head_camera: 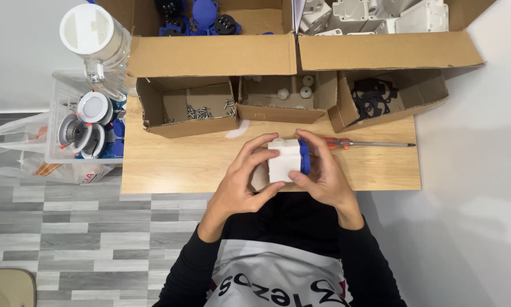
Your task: The person assembles an electrical component by attaching a blue cover to a white base and securing it with screws using a screwdriver. They handle screws, a screwdriver, and the component parts throughout the process.
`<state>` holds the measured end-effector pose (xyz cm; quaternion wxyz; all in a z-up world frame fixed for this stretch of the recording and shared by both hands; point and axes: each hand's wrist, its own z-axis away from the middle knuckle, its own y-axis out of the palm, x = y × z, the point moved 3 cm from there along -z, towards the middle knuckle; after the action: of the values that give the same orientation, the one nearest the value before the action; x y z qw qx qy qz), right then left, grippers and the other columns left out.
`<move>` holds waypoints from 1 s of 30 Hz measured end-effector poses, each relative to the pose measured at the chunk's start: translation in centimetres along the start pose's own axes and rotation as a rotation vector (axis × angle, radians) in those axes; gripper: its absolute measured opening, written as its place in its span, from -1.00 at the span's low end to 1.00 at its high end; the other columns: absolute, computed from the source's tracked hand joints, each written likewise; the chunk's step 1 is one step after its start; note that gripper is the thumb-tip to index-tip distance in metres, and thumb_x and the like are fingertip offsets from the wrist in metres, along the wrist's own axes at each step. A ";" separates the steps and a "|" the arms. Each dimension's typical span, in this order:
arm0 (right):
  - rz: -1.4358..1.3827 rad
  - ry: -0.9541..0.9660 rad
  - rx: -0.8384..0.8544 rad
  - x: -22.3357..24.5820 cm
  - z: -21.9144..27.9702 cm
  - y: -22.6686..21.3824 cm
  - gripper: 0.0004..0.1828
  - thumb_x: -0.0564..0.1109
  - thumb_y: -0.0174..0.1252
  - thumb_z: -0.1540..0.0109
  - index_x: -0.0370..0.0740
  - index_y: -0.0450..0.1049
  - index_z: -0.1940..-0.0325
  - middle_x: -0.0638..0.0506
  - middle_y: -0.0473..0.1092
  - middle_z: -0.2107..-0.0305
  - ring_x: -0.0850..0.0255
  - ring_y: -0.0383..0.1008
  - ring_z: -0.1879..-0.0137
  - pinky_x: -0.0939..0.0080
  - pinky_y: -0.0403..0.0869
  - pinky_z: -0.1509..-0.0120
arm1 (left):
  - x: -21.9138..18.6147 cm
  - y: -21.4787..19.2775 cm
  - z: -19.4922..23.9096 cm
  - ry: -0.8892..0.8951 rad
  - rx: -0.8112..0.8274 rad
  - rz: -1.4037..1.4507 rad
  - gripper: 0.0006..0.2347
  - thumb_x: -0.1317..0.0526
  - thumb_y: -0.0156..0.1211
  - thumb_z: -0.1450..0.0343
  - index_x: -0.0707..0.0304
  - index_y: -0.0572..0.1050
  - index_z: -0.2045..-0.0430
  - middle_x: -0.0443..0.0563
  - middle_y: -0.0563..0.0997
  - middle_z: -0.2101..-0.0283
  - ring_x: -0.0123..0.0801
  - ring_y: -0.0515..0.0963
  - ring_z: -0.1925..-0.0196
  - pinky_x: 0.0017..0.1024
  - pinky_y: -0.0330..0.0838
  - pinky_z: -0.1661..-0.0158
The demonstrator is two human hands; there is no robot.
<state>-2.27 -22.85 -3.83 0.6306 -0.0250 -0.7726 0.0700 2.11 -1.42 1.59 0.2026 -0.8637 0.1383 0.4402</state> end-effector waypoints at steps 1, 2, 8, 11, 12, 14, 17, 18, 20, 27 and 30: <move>0.000 0.000 0.000 -0.3 0.0 0.0 -0.06 -0.05 0.39 -0.24 -0.34 0.11 -0.60 -0.36 0.37 -0.28 -0.21 0.54 -0.30 -0.14 0.67 -0.25 | 0.0 0.0 0.0 0.000 0.000 0.000 -0.52 0.24 0.50 -0.40 0.31 0.50 -0.21 0.45 0.46 -0.39 0.18 0.72 -0.12 0.00 0.65 -0.05; -0.021 -0.012 -0.013 -0.5 0.1 -0.1 -0.04 -0.10 0.45 -0.20 -0.37 0.15 -0.58 -0.33 0.40 -0.26 -0.15 0.55 -0.29 -0.09 0.67 -0.25 | 0.0 0.0 0.1 0.009 -0.002 0.011 -0.53 0.26 0.51 -0.39 0.28 0.50 -0.20 0.45 0.46 -0.39 0.23 0.69 -0.19 0.05 0.63 -0.12; -0.001 -0.098 -0.037 0.4 0.4 0.0 0.04 -0.25 0.63 -0.02 -0.46 0.25 -0.49 -0.28 0.47 -0.22 -0.09 0.56 -0.30 -0.06 0.65 -0.30 | 0.1 0.2 0.2 0.001 0.006 -0.007 -0.41 0.36 0.56 -0.31 0.21 0.44 -0.27 0.41 0.49 -0.38 0.31 0.61 -0.33 0.21 0.55 -0.23; 0.042 -0.198 -0.027 0.8 0.3 0.2 0.00 -0.31 0.66 0.03 -0.52 0.32 -0.41 -0.31 0.49 -0.17 -0.12 0.57 -0.30 -0.08 0.60 -0.35 | 1.0 0.6 0.9 -0.022 -0.009 -0.019 -0.37 0.43 0.54 -0.25 0.22 0.48 -0.29 0.32 0.54 -0.30 0.24 0.65 -0.28 0.13 0.56 -0.23; 0.066 -0.260 -0.032 1.0 0.2 0.5 -0.05 -0.34 0.66 0.03 -0.55 0.37 -0.37 -0.35 0.51 -0.14 -0.15 0.58 -0.30 -0.10 0.57 -0.38 | 1.5 0.6 1.3 -0.027 -0.024 -0.007 -0.36 0.46 0.52 -0.22 0.24 0.52 -0.28 0.26 0.59 -0.23 0.19 0.68 -0.23 0.05 0.57 -0.22; 0.022 -0.279 -0.009 0.0 0.6 0.4 -0.04 -0.36 0.65 0.04 -0.54 0.35 -0.38 -0.37 0.46 -0.21 -0.17 0.54 -0.36 -0.10 0.54 -0.41 | 1.4 0.7 1.3 -0.014 -0.080 -0.008 -0.39 0.46 0.53 -0.22 0.22 0.56 -0.25 0.22 0.59 -0.19 0.15 0.68 -0.22 0.02 0.56 -0.24; -0.017 -0.262 0.001 -0.5 1.2 0.7 -0.03 -0.37 0.63 0.04 -0.52 0.34 -0.40 -0.35 0.38 -0.28 -0.12 0.51 -0.39 -0.04 0.50 -0.45 | 1.0 0.1 1.4 0.019 -0.191 0.016 -0.45 0.42 0.57 -0.23 0.17 0.63 -0.18 0.14 0.59 -0.14 0.05 0.69 -0.20 -0.04 0.58 -0.27; -0.004 -0.222 -0.022 -0.6 1.2 0.7 -0.03 -0.36 0.62 0.04 -0.50 0.35 -0.41 -0.30 0.36 -0.28 -0.05 0.52 -0.36 0.02 0.50 -0.46 | 0.9 -0.3 1.4 0.042 -0.237 0.053 -0.48 0.36 0.61 -0.23 0.14 0.65 -0.14 0.10 0.59 -0.12 -0.02 0.71 -0.20 -0.08 0.59 -0.27; -0.002 -0.220 0.021 -0.7 1.1 0.8 -0.11 -0.37 0.55 -0.03 -0.51 0.34 -0.41 -0.30 0.36 -0.28 -0.03 0.53 -0.36 0.04 0.50 -0.45 | 0.0 -1.5 1.8 0.022 -0.288 0.050 -0.46 0.25 0.67 -0.22 0.12 0.65 -0.14 0.05 0.62 -0.09 -0.10 0.72 -0.16 -0.15 0.60 -0.25; 0.082 -0.154 0.103 1.0 1.1 1.1 -0.46 -0.42 0.26 -0.24 -0.54 0.37 -0.32 -0.43 0.49 -0.14 -0.11 0.66 -0.10 0.06 0.66 -0.36 | -1.7 -9.0 4.0 -0.018 -0.273 -0.039 -0.41 0.12 0.71 -0.27 0.18 0.47 -0.13 0.05 0.66 -0.17 -0.20 0.65 -0.24 -0.33 0.56 -0.24; 0.113 -0.165 0.114 0.8 1.0 1.0 -0.51 -0.44 0.25 -0.25 -0.57 0.39 -0.28 -0.42 0.50 -0.11 -0.10 0.66 -0.11 0.09 0.67 -0.35 | -0.6 -13.2 5.5 0.049 -0.329 0.141 -0.42 0.31 0.64 -0.34 0.18 0.40 -0.20 0.18 0.58 -0.29 -0.05 0.61 -0.40 -0.14 0.53 -0.47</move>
<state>-3.48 -21.84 -3.39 0.5602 -0.0269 -0.8140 0.1511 3.43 12.81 2.19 0.0239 -0.8838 0.1294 0.4490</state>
